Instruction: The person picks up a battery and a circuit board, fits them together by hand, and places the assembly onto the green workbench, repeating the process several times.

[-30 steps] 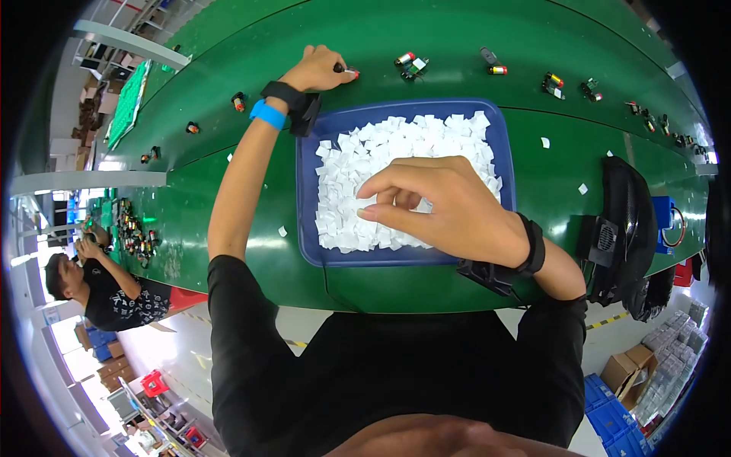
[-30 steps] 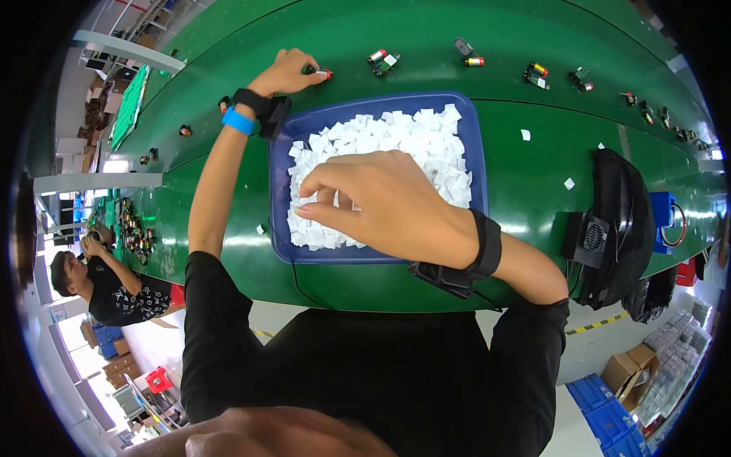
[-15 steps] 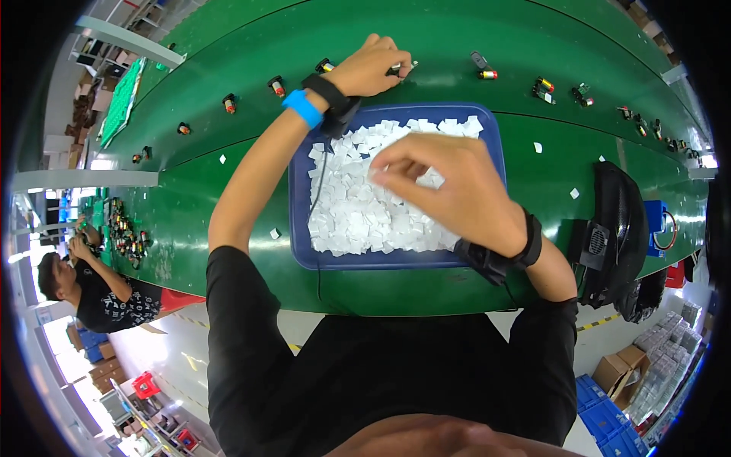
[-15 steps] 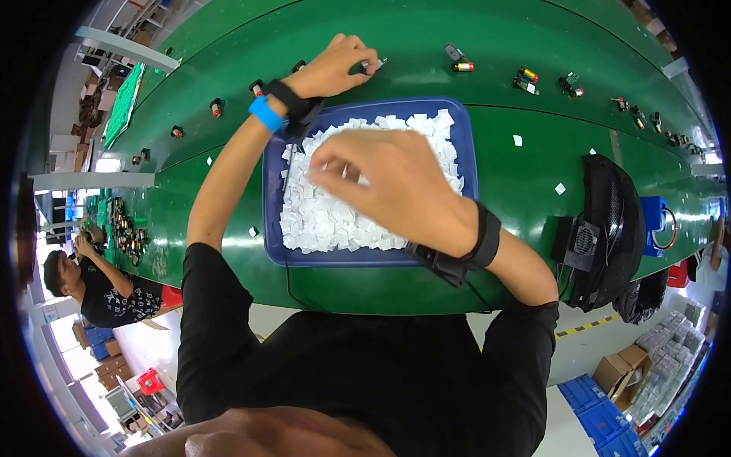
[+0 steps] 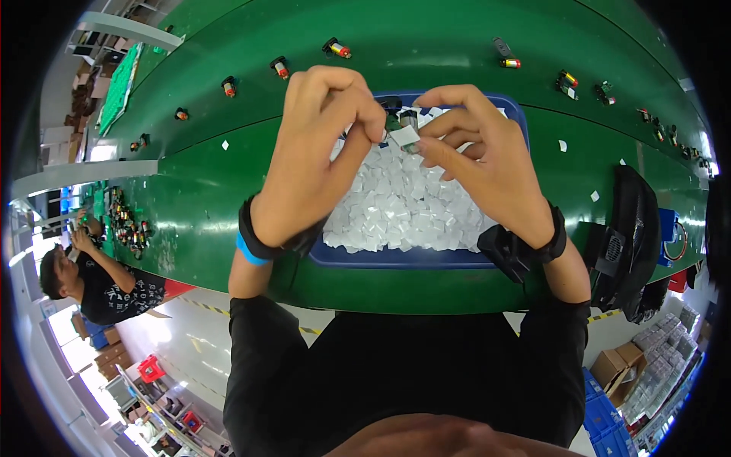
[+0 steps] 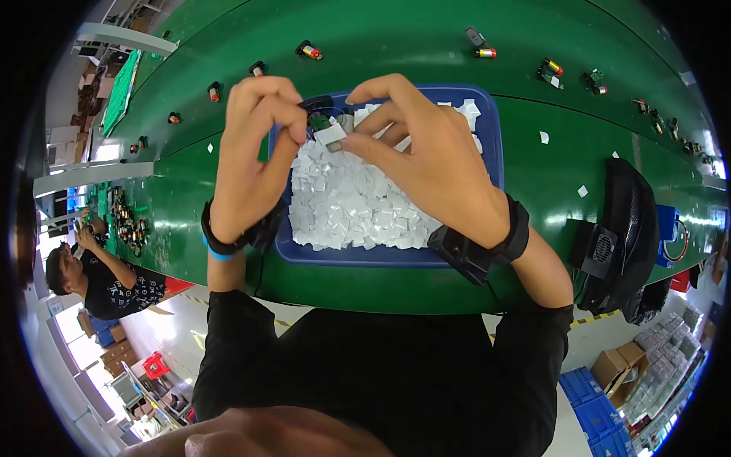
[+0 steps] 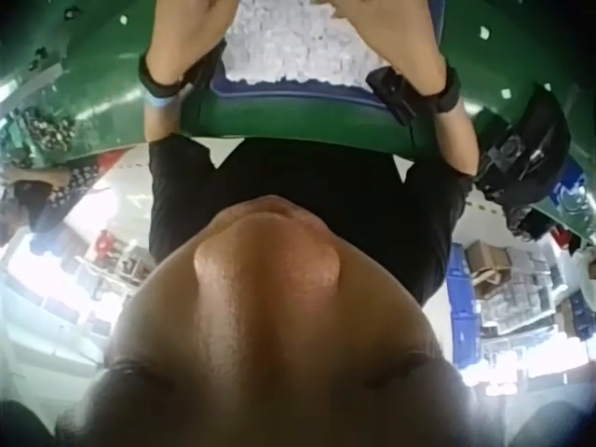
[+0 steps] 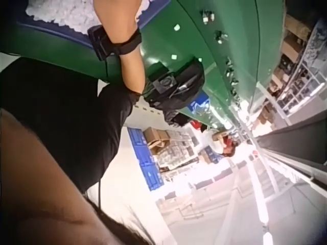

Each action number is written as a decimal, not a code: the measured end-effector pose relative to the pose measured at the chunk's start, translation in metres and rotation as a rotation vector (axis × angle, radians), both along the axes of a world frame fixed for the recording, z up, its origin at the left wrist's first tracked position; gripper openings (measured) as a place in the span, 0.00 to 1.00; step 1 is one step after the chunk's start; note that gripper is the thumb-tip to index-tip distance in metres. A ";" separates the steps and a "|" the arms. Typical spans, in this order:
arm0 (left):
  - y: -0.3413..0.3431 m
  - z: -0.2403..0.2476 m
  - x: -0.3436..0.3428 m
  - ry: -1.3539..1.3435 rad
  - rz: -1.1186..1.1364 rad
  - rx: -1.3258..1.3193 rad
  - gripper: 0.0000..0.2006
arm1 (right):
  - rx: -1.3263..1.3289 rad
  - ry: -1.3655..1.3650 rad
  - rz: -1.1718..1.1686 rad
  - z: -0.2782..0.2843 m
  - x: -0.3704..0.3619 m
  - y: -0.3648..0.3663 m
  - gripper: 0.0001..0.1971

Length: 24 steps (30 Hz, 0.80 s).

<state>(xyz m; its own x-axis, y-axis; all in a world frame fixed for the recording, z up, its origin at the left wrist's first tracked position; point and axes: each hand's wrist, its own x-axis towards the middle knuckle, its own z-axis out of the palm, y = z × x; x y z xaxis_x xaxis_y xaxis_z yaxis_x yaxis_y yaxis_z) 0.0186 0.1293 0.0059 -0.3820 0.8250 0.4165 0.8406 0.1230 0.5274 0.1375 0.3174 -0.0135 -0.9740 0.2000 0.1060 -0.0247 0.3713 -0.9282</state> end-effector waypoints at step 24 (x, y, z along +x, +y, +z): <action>0.004 -0.022 0.027 0.252 0.181 0.467 0.12 | -0.852 -0.167 0.285 -0.009 0.007 -0.023 0.15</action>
